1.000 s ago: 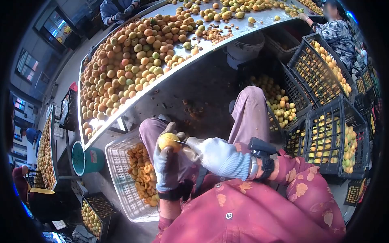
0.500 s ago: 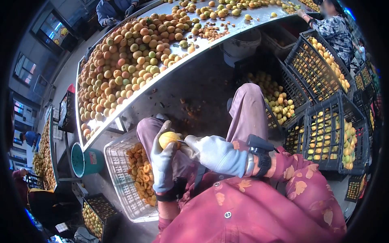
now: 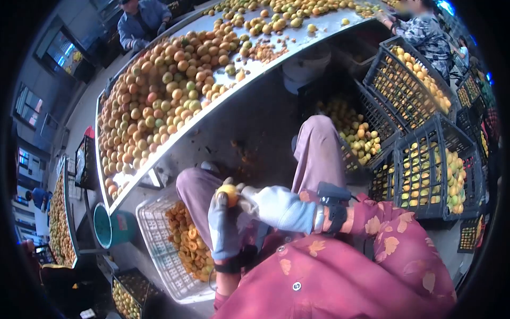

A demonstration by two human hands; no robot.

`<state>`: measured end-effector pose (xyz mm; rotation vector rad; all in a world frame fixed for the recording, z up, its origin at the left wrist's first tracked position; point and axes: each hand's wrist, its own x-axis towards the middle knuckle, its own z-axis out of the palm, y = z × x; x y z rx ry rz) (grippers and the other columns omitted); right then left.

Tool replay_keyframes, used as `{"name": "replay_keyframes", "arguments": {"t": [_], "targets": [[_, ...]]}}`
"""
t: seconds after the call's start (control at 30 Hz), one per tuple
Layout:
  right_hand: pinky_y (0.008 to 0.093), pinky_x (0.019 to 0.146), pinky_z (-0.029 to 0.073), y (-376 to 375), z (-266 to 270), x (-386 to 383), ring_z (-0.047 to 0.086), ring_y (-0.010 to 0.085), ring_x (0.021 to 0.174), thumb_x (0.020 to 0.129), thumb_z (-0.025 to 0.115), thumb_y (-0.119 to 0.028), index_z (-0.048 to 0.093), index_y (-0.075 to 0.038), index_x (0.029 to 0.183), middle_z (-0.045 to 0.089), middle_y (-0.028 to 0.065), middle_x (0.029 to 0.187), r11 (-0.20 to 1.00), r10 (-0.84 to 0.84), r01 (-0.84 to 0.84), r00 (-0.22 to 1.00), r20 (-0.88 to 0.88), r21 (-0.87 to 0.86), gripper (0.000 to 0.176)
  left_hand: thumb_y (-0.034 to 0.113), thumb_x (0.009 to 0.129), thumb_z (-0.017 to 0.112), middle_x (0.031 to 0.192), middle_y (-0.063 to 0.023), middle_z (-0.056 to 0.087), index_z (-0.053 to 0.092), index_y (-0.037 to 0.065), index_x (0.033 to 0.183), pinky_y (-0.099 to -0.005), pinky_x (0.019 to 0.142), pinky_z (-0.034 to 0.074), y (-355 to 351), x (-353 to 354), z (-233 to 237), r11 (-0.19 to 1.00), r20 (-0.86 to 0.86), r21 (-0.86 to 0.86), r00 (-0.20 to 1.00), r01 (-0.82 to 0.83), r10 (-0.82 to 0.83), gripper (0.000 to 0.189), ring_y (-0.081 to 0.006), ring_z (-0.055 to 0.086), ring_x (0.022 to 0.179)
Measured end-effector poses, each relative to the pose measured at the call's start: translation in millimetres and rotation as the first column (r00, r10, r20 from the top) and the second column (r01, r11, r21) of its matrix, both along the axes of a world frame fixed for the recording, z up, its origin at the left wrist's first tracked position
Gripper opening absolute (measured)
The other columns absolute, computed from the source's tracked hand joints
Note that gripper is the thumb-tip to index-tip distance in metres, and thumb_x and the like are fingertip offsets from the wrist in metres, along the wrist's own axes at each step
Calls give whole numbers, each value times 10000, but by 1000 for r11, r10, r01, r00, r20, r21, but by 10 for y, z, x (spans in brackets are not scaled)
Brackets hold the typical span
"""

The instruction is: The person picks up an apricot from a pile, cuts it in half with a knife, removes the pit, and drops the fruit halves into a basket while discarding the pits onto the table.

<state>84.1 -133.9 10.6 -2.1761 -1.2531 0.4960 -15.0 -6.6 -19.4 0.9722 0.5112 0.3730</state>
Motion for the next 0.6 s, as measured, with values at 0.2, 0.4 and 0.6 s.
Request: {"name": "replay_keyframes", "arguments": {"t": [0.2, 0.4, 0.6], "targets": [[400, 623, 514, 66, 237, 187, 655, 274, 672, 973, 470, -376, 573, -63, 1138, 653, 136, 798, 976, -17, -109, 822, -569, -186, 369, 305, 960, 568, 1014, -50, 623, 572, -33, 1212, -252, 819, 469, 52, 17, 33, 958, -100, 285, 995, 28, 0, 421, -117, 580, 867], [333, 590, 511, -5, 382, 256, 623, 190, 695, 966, 483, -409, 505, -100, 1351, 634, 90, 838, 968, -98, -100, 695, -713, -230, 494, 342, 951, 588, 958, -45, 617, 590, -23, 1132, -264, 780, 450, -52, 31, 29, 932, -89, 360, 993, -44, 81, 407, -126, 552, 836], [434, 649, 533, 39, 284, -3, 678, 327, 809, 975, 458, -403, 542, -85, 1236, 671, 176, 916, 987, -30, -38, 911, -411, -157, 420, 408, 934, 602, 967, -71, 617, 593, -10, 1100, -302, 798, 464, 18, 68, -217, 992, 32, 71, 994, -109, 106, 449, -167, 565, 854]]}}
